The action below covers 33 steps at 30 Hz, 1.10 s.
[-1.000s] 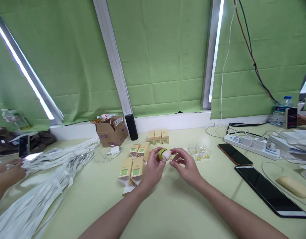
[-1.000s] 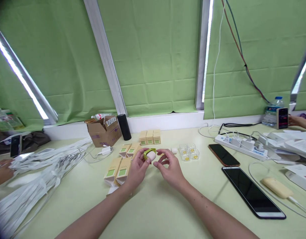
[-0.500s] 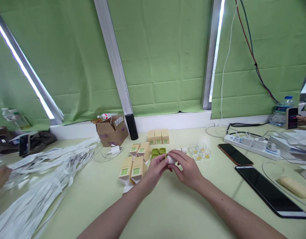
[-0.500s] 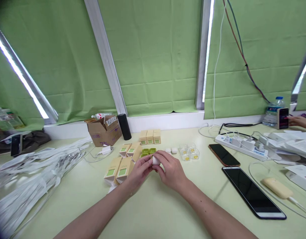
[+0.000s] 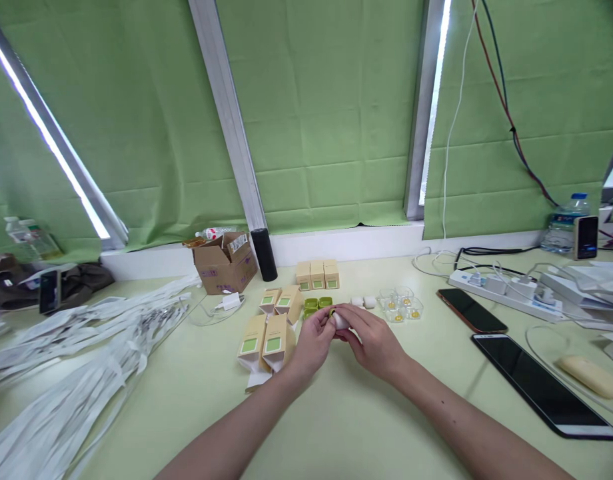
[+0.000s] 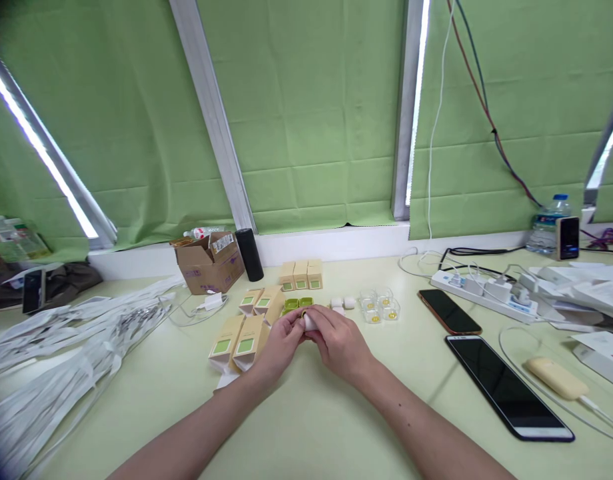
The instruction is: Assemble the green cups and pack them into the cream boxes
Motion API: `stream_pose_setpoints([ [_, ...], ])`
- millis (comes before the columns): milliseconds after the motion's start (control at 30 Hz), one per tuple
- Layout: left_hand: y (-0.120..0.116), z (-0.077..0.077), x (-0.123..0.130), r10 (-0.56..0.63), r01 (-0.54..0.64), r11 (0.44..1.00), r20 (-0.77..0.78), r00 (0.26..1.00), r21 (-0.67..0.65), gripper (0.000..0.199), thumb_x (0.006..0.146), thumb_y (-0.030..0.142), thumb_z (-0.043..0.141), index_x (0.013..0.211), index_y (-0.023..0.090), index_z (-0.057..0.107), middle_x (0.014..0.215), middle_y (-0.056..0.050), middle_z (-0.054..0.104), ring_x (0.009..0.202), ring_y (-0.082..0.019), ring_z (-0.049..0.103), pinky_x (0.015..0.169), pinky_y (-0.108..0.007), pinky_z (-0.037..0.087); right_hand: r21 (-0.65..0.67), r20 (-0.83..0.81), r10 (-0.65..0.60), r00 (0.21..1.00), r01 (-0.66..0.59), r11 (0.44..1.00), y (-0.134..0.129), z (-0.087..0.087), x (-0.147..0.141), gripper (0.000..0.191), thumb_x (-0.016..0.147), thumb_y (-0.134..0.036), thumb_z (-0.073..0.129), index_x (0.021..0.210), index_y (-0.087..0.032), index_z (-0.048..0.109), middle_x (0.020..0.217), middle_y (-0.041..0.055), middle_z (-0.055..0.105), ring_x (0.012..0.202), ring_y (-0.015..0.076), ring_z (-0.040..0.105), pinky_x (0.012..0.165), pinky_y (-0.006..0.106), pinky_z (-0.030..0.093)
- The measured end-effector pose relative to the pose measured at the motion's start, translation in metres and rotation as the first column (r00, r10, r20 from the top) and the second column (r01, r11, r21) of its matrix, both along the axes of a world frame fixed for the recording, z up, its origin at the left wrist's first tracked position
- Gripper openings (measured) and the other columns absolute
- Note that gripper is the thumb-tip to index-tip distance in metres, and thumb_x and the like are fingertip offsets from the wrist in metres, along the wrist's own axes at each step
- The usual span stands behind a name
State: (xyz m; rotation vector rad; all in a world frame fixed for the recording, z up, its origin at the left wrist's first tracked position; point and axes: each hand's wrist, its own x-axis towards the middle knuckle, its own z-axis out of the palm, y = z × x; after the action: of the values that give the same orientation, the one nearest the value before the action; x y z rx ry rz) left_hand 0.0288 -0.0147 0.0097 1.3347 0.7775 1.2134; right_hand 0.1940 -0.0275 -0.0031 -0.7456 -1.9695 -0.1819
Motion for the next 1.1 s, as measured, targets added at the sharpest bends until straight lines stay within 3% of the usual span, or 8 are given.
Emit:
stream_pose_setpoints([
  [167,-0.003,-0.002,0.003,0.091,-0.089,0.994,-0.026,0.996,0.070,0.034,0.087,0.031,0.072,0.116,0.014,0.074,0.105,-0.010,0.078,0.085,-0.019,0.071,0.075,-0.031,0.061,0.069,0.011,-0.011,1.000,0.010,0.998,0.000,0.001,-0.003,0.045,0.102,-0.010,0.049,0.146,-0.022,0.053,0.130,0.0147,0.072,0.118,0.0265,0.072,0.095,0.043,0.066],
  [300,-0.006,-0.003,0.001,0.031,-0.033,0.997,0.022,0.999,0.069,0.040,0.091,0.039,0.070,0.121,0.013,0.072,0.111,-0.013,0.077,0.087,-0.020,0.072,0.078,-0.032,0.061,0.045,-0.002,-0.015,1.000,0.015,0.999,0.001,-0.001,-0.001,0.046,0.102,-0.011,0.052,0.147,-0.022,0.051,0.131,0.0145,0.071,0.119,0.0264,0.071,0.097,0.043,0.065],
  [433,-0.007,-0.006,-0.002,-0.068,0.065,0.996,0.044,0.997,0.067,0.060,0.086,0.046,0.079,0.136,0.016,0.066,0.129,-0.017,0.072,0.108,-0.026,0.071,0.089,-0.036,0.060,0.012,-0.008,-0.014,1.000,0.014,1.000,0.002,-0.005,0.003,0.050,0.102,-0.011,0.051,0.151,-0.024,0.048,0.135,0.0143,0.069,0.122,0.0270,0.070,0.099,0.045,0.065],
  [533,-0.004,-0.008,-0.002,-0.034,0.034,0.996,-0.007,0.999,0.083,0.066,0.081,0.049,0.085,0.134,0.016,0.066,0.134,-0.017,0.070,0.120,-0.029,0.067,0.098,-0.038,0.058,-0.025,0.006,-0.019,1.000,0.019,1.000,0.002,-0.007,0.003,0.053,0.101,-0.010,0.051,0.152,-0.024,0.046,0.136,0.0147,0.068,0.124,0.0284,0.068,0.101,0.047,0.064],
  [700,0.001,-0.010,-0.001,0.028,-0.022,0.996,-0.064,0.998,0.087,0.063,0.082,0.055,0.082,0.127,0.014,0.069,0.120,-0.016,0.075,0.109,-0.028,0.069,0.098,-0.040,0.056,-0.088,0.010,0.023,1.000,-0.022,0.996,-0.001,-0.004,-0.001,0.055,0.100,-0.011,0.053,0.152,-0.024,0.044,0.137,0.0156,0.066,0.126,0.0301,0.066,0.103,0.051,0.062],
  [1100,-0.006,0.001,0.000,-0.006,0.005,0.998,0.012,1.000,0.057,0.049,0.083,0.048,0.083,0.114,0.012,0.074,0.111,-0.015,0.076,0.099,-0.025,0.071,0.087,-0.035,0.060,-0.137,-0.042,0.038,0.998,-0.043,0.990,0.001,-0.005,-0.003,0.047,0.099,-0.008,0.051,0.143,-0.024,0.050,0.130,0.0149,0.067,0.120,0.0288,0.067,0.098,0.049,0.063],
])
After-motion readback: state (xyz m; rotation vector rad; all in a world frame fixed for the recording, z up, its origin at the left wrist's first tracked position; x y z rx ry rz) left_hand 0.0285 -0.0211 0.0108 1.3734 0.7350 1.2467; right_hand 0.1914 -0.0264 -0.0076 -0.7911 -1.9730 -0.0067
